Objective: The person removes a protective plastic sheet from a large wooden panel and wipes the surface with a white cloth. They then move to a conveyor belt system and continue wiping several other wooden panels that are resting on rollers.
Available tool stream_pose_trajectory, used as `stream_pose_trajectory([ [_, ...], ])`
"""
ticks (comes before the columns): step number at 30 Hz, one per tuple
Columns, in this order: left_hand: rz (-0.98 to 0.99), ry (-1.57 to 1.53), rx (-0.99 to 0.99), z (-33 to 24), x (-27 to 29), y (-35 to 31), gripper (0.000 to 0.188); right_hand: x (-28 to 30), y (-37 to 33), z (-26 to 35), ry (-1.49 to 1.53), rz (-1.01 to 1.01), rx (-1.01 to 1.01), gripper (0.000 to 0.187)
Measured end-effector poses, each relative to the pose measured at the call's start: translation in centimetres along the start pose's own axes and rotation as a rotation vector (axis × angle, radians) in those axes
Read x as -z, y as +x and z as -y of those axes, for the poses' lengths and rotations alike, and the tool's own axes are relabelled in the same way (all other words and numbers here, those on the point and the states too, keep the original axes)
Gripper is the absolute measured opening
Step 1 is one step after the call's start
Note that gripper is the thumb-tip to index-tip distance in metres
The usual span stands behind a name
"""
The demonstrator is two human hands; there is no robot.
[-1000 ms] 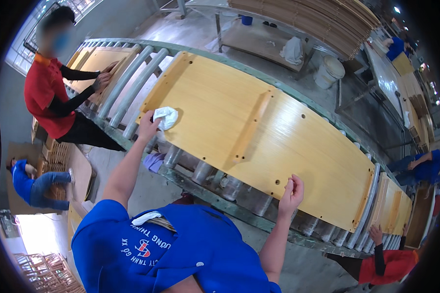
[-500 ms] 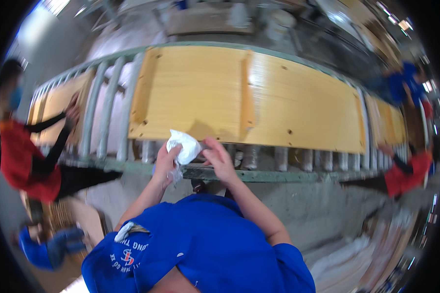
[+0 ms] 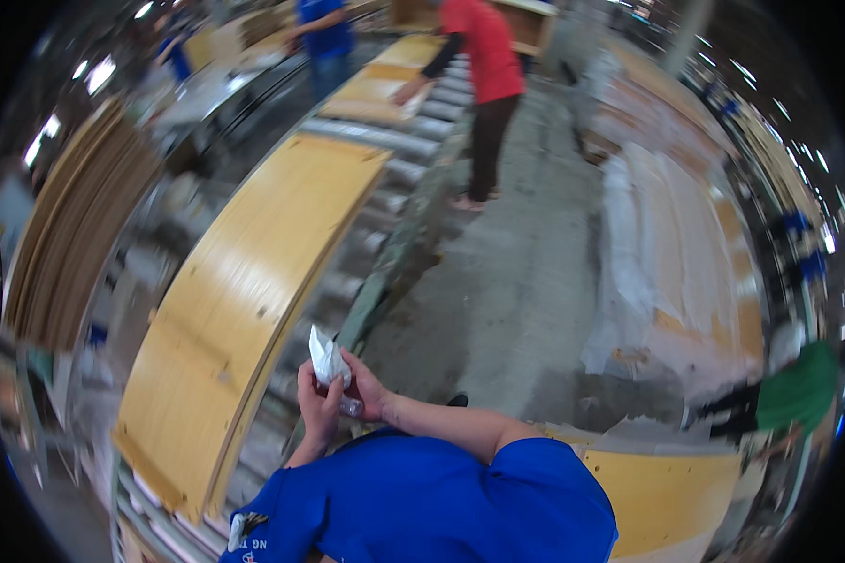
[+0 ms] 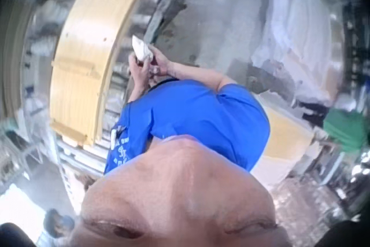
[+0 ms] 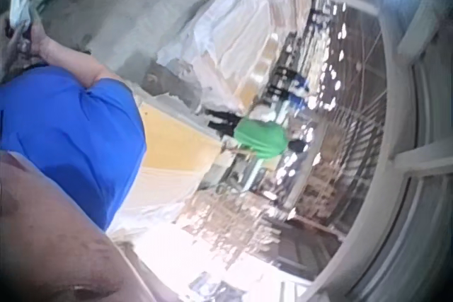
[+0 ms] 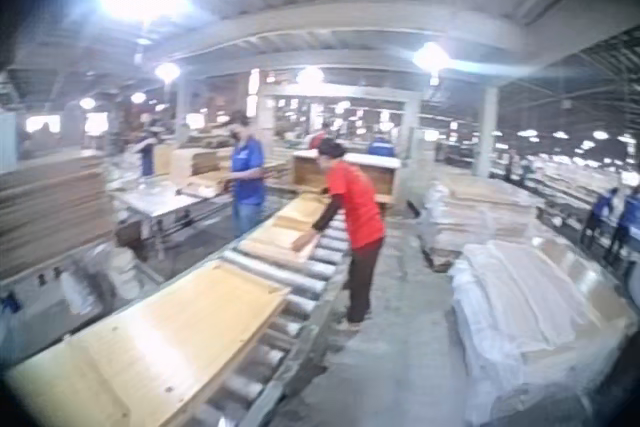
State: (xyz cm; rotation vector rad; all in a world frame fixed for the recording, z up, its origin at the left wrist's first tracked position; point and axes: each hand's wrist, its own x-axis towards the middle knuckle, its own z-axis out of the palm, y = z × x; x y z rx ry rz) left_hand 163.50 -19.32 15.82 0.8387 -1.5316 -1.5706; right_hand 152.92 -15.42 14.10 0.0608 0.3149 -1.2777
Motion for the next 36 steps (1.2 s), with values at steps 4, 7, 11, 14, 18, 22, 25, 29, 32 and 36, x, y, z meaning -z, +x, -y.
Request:
stream_pose_trajectory([
  [4, 0.313, 0.364, -0.318, 1.3, -10.9, 3.7, 0.04, 2.7, -6.6, 9.6, 0.098, 0.174, 0.218, 0.06],
  [7, 0.53, 0.496, -0.517, -0.2, -19.8, 5.2, 0.05, 6.8, -13.2, 16.8, 0.103, 0.095, 0.388, 0.057],
  [11, 0.581, 0.642, -0.612, 3.2, -24.5, 10.3, 0.046, 9.2, -20.4, 23.8, 0.181, 0.084, 0.612, 0.048],
  [14, 0.671, 0.693, -0.21, 10.1, -25.1, 13.4, 0.034, 11.3, -26.5, 29.8, 0.156, -0.022, 0.827, 0.05],
  [18, 0.99, 1.052, 0.203, 15.6, -25.3, 15.0, 0.031, 14.9, -32.4, 36.0, 0.282, -0.009, 1.05, 0.046],
  [22, 1.203, 1.193, 0.486, 19.0, -29.1, 19.9, 0.029, 17.3, -35.5, 41.7, 0.315, 0.034, 1.217, 0.038],
  [25, 1.266, 1.25, 0.577, 20.6, -33.0, 25.5, 0.027, 17.3, -37.6, 46.3, 0.309, -0.111, 1.303, 0.041],
  [29, 1.313, 1.298, 0.504, 21.2, -41.2, 35.6, 0.027, 17.3, -40.2, 52.4, 0.374, -0.094, 1.437, 0.051],
  [32, 1.335, 1.334, 0.261, 20.8, -49.6, 43.7, 0.027, 17.9, -42.3, 55.5, 0.335, -0.044, 1.547, 0.051],
  [36, 1.16, 1.243, -0.191, 18.9, -66.0, 53.7, 0.027, 18.9, -44.7, 58.6, 0.442, -0.149, 1.724, 0.053],
])
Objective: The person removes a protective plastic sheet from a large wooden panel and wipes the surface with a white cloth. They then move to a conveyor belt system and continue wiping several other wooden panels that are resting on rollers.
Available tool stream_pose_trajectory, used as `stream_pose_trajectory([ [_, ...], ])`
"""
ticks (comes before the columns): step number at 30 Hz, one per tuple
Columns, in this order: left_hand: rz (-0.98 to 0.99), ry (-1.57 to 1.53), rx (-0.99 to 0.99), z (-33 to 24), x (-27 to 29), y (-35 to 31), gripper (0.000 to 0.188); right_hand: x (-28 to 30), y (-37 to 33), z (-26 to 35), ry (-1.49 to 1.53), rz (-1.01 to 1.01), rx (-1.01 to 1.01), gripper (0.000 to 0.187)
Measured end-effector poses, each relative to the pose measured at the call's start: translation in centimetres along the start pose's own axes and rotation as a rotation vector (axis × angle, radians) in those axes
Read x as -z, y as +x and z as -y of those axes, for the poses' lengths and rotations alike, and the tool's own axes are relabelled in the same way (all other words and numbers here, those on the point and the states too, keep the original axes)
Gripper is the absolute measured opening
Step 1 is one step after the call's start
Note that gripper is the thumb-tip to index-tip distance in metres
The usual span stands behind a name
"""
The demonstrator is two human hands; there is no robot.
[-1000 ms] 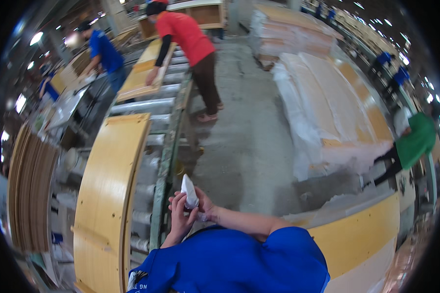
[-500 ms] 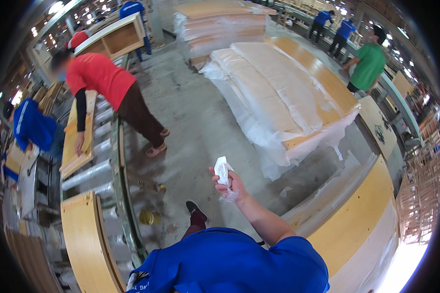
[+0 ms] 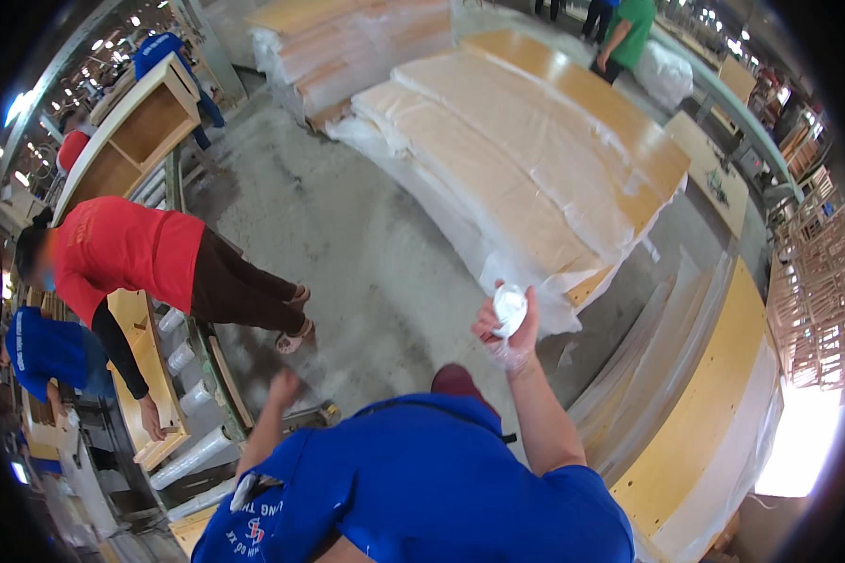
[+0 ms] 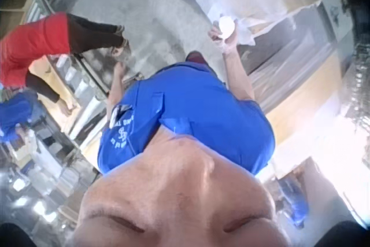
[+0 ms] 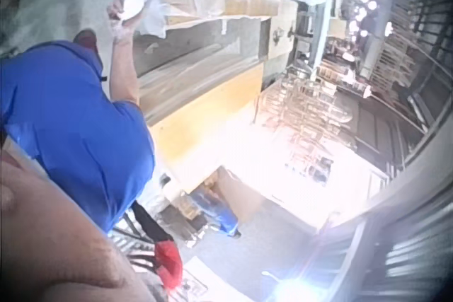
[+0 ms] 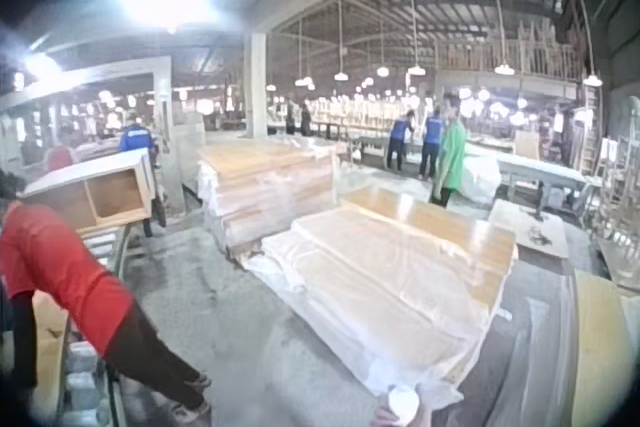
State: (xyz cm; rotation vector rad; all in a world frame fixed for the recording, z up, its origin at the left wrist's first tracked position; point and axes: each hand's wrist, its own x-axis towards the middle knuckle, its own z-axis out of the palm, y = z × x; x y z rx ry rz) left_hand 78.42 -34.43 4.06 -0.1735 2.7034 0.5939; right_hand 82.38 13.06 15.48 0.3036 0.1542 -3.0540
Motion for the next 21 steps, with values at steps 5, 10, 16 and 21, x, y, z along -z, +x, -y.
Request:
stream_pose_trajectory([
  [5, -0.267, -0.541, -0.064, -6.5, 7.8, 15.3, 0.025, 0.6, 5.8, 3.2, 0.041, 0.012, 0.105, 0.053],
  [10, 0.029, -0.242, -0.123, -14.6, 3.3, 21.2, 0.029, 1.0, 15.2, 9.0, 0.126, -0.097, 0.18, 0.052],
  [16, 0.636, 0.008, -0.112, -19.4, 2.7, 22.4, 0.029, -2.4, 28.6, 16.8, 0.017, 0.008, 0.149, 0.044],
  [21, 0.694, 0.033, -0.044, -26.6, 6.9, 30.4, 0.029, -4.4, 38.5, 22.4, -0.028, 0.142, 0.088, 0.048],
])
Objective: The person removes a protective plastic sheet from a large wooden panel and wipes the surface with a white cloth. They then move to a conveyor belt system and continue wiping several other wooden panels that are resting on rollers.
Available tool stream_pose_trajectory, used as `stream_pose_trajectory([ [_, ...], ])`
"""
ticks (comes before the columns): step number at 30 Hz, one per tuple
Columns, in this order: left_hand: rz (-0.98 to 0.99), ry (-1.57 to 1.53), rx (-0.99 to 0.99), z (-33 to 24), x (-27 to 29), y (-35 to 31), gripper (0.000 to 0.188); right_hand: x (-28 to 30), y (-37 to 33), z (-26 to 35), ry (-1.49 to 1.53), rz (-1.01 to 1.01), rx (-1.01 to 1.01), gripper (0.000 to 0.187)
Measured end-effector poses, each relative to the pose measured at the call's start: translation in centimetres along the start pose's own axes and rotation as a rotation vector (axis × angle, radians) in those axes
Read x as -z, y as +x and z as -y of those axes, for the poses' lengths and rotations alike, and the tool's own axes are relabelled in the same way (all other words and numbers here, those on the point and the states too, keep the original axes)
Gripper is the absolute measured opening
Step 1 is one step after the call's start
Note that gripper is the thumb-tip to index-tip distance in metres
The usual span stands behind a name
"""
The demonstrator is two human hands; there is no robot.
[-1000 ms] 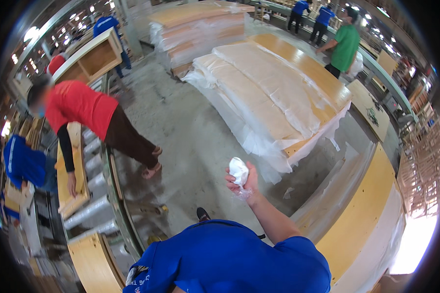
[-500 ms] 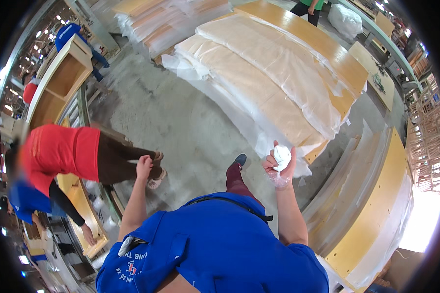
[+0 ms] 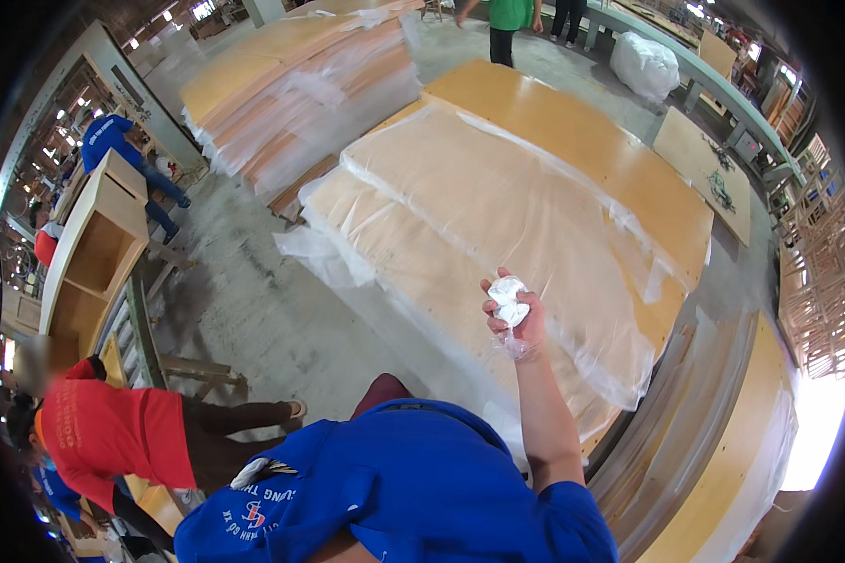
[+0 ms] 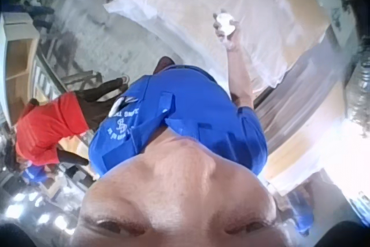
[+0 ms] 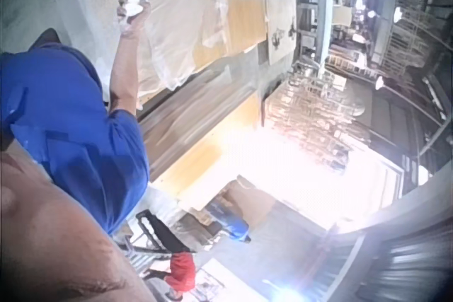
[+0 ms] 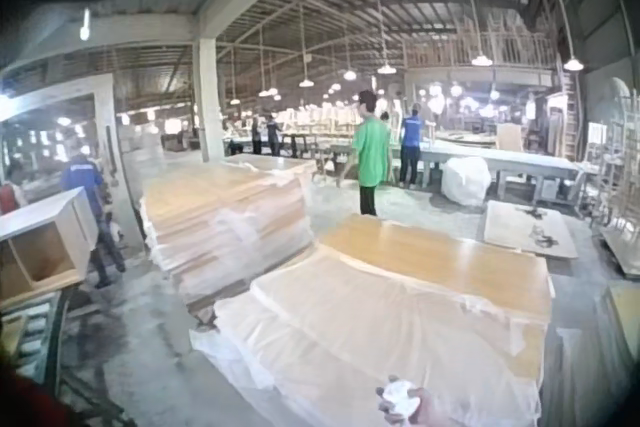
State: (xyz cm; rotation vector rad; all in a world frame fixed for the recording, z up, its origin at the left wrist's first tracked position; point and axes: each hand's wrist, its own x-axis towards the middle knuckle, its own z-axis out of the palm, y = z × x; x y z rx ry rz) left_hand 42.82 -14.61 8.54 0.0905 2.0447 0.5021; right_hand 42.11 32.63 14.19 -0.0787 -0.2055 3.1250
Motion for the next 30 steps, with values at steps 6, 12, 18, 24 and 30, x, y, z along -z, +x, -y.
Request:
stream_pose_trajectory([
  [6, -0.161, -0.365, -0.064, -10.1, 14.5, 18.5, 0.027, 2.7, 10.0, 6.1, -0.022, -0.005, 0.091, 0.047],
  [12, -0.604, -0.162, -0.601, -25.3, 32.2, 35.5, 0.025, 8.1, 20.7, 8.5, 0.006, 0.02, 0.145, 0.049],
  [18, -0.691, -0.167, -0.875, -44.8, 43.6, 48.0, 0.023, 14.6, 27.1, 9.9, 0.083, -0.203, 0.215, 0.053],
  [24, -0.855, 0.095, -0.971, -58.3, 52.0, 58.1, 0.019, 17.7, 28.6, 8.9, 0.137, -0.169, 0.303, 0.059],
  [30, -0.89, 0.405, -0.546, -69.3, 51.7, 64.7, 0.052, 18.0, 27.1, 9.2, 0.209, -0.293, 0.347, 0.063],
])
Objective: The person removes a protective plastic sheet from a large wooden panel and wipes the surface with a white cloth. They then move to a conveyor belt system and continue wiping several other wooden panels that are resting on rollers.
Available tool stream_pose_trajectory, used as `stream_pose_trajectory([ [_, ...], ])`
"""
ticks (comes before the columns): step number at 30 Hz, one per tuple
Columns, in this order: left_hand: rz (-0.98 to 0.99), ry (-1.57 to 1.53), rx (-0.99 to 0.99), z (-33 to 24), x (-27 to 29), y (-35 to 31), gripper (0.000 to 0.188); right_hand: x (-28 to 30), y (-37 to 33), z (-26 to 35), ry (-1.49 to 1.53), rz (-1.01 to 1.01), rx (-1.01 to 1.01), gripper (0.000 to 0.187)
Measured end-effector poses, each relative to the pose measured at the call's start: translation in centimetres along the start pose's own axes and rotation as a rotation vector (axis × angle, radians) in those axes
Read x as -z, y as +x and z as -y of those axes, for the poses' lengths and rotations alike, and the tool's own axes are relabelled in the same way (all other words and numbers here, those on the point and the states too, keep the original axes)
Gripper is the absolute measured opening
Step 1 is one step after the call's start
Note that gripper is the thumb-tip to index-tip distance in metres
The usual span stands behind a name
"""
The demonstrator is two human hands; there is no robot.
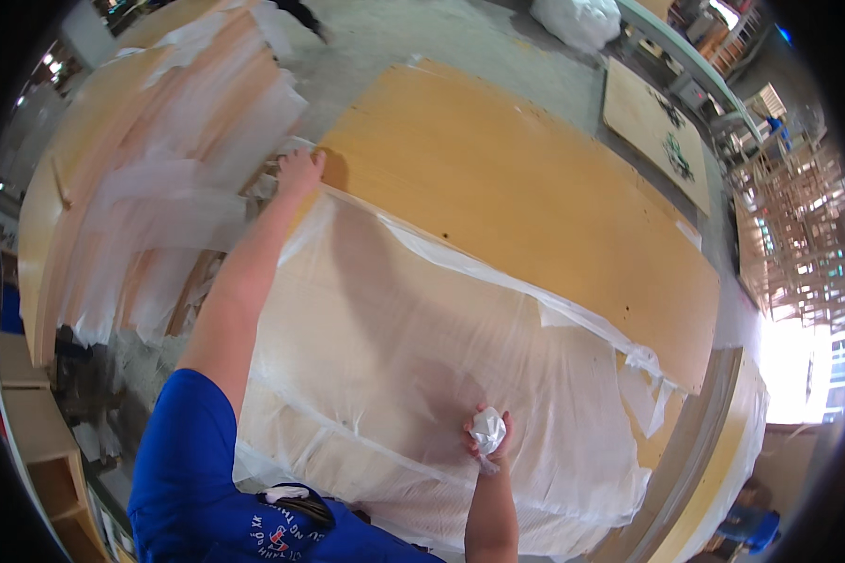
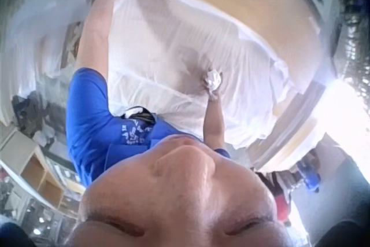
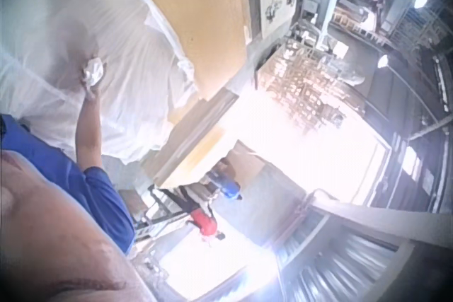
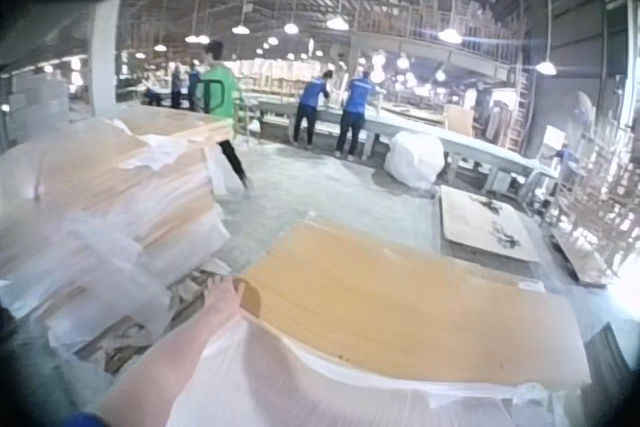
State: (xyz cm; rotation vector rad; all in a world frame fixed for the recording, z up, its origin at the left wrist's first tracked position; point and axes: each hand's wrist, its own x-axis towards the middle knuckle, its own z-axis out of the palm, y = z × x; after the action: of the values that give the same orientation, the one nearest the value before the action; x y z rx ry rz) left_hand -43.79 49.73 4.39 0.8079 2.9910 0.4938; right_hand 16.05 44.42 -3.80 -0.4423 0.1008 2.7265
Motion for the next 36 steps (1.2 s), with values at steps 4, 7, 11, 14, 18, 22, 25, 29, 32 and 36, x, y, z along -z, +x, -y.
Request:
stream_pose_trajectory([
  [4, 0.142, -0.035, 0.148, 0.1, 0.5, 4.9, 0.06, 0.5, 0.6, 0.1, 0.0, 0.036, -0.063, 0.065],
  [7, -0.056, 0.139, 0.112, -1.9, -2.6, 4.1, 0.06, 0.6, 0.1, 0.0, 0.008, 0.014, -0.073, 0.066],
  [11, -0.262, 0.143, 0.138, -0.9, -2.6, 1.9, 0.056, 0.2, 0.8, -0.2, -0.025, 0.066, -0.103, 0.066],
  [14, -0.212, 0.158, 0.08, -0.2, -3.0, -1.8, 0.054, 0.0, 0.7, -0.5, -0.021, 0.105, -0.073, 0.066],
  [18, -0.175, 0.068, -0.016, 3.5, -2.8, -6.3, 0.055, 0.0, 0.8, -0.4, -0.04, 0.103, -0.074, 0.065],
  [22, 0.101, -0.156, 0.064, 2.5, -1.4, -7.6, 0.065, 0.2, 0.7, 0.1, -0.043, 0.117, -0.08, 0.065],
  [25, 0.154, -0.279, 0.05, 4.4, 0.9, -7.7, 0.074, -0.5, 1.7, -0.1, -0.024, 0.13, -0.117, 0.066],
  [29, 0.203, -0.352, 0.025, 4.2, -0.4, -14.7, 0.076, -0.2, 1.2, 0.3, -0.084, 0.115, -0.066, 0.063],
  [32, 0.265, -0.432, -0.044, 6.2, -0.4, -22.5, 0.073, -0.5, 0.0, 0.1, -0.213, 0.118, 0.044, 0.061],
  [36, 0.481, -0.784, 0.066, 7.9, 0.9, -36.7, 0.066, -1.2, -5.6, 0.2, -0.033, 0.216, 0.183, 0.056],
])
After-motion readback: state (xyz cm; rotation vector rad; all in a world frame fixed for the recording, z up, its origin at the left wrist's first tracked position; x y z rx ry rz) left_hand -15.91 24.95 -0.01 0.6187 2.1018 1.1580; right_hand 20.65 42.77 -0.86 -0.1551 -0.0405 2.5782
